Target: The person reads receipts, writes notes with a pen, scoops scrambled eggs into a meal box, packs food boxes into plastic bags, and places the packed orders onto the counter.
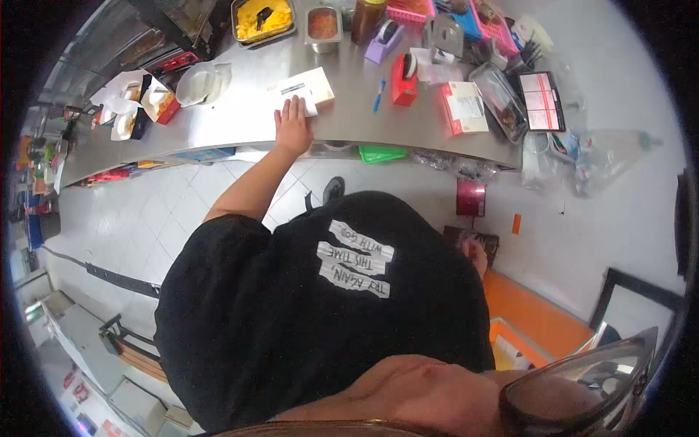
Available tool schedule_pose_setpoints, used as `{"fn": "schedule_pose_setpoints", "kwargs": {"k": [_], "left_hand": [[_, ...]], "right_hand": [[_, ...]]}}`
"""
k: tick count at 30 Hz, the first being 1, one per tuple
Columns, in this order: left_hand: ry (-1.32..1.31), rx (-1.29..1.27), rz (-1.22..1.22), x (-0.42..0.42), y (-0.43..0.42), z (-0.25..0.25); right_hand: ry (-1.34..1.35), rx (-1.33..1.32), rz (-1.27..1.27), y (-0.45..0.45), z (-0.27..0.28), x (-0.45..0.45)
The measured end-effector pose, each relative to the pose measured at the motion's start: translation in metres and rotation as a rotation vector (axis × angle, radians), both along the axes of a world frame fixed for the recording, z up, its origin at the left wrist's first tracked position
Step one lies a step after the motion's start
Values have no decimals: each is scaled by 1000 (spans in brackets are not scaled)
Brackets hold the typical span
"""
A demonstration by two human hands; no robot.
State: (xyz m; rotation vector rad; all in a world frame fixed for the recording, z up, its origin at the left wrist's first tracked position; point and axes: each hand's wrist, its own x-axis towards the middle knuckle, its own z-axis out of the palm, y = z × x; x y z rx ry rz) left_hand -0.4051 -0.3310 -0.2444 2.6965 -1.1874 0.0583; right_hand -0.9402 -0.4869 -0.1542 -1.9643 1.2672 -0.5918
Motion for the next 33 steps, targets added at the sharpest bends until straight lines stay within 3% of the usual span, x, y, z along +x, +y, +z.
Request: {"fn": "schedule_pose_setpoints", "kwargs": {"k": [4,8,9,10,11,12,13,14,15,16,17,18,19,21,23,26,28,29,33], "left_hand": [[-16,4,4,0,-3,4],[-19,131,41,1,-12,12],[-31,101,28,4,-15,7],[202,136,43,4,-30,49],[151,40,13,14,-26,16],[62,56,-3,7,-26,17],[270,242,147,-13,-53,77],[36,27,-5,4,-34,30],[-243,-154,-138,18,-16,-13],[-107,-174,-332,31,-12,-16],[-120,-8,-236,38,-12,-26],[5,210,37,0,-33,23],[-1,332,87,-1,-40,25],[65,484,117,-7,-60,27],[123,543,122,-10,-84,40],[230,423,16,-40,-132,36],[47,157,-228,-68,-138,19],[100,203,-210,-76,-146,15],[360,144,-233,-91,-145,-10]], "right_hand": [[206,10,160,-44,-2,65],[315,249,197,-78,-11,86],[305,330,170,-88,-7,86],[293,411,119,-98,-4,77],[346,489,101,-119,-20,58],[393,562,56,-148,-38,25],[586,453,108,-175,-43,-6],[782,354,168,-206,-43,-29],[693,508,44,-241,-29,-43],[646,276,-80,-280,-42,-74],[606,43,-179,-318,-55,-99],[465,51,-341,-351,-48,-107],[313,53,-479,-389,-39,-106],[276,-237,-550,-465,-67,-114],[202,-571,-466,-525,-85,-100],[176,-163,-208,-581,-104,-113],[520,-125,-133,-594,-99,-122],[699,-108,-87,-599,-93,-125],[830,11,223,-625,-78,-126]]}}
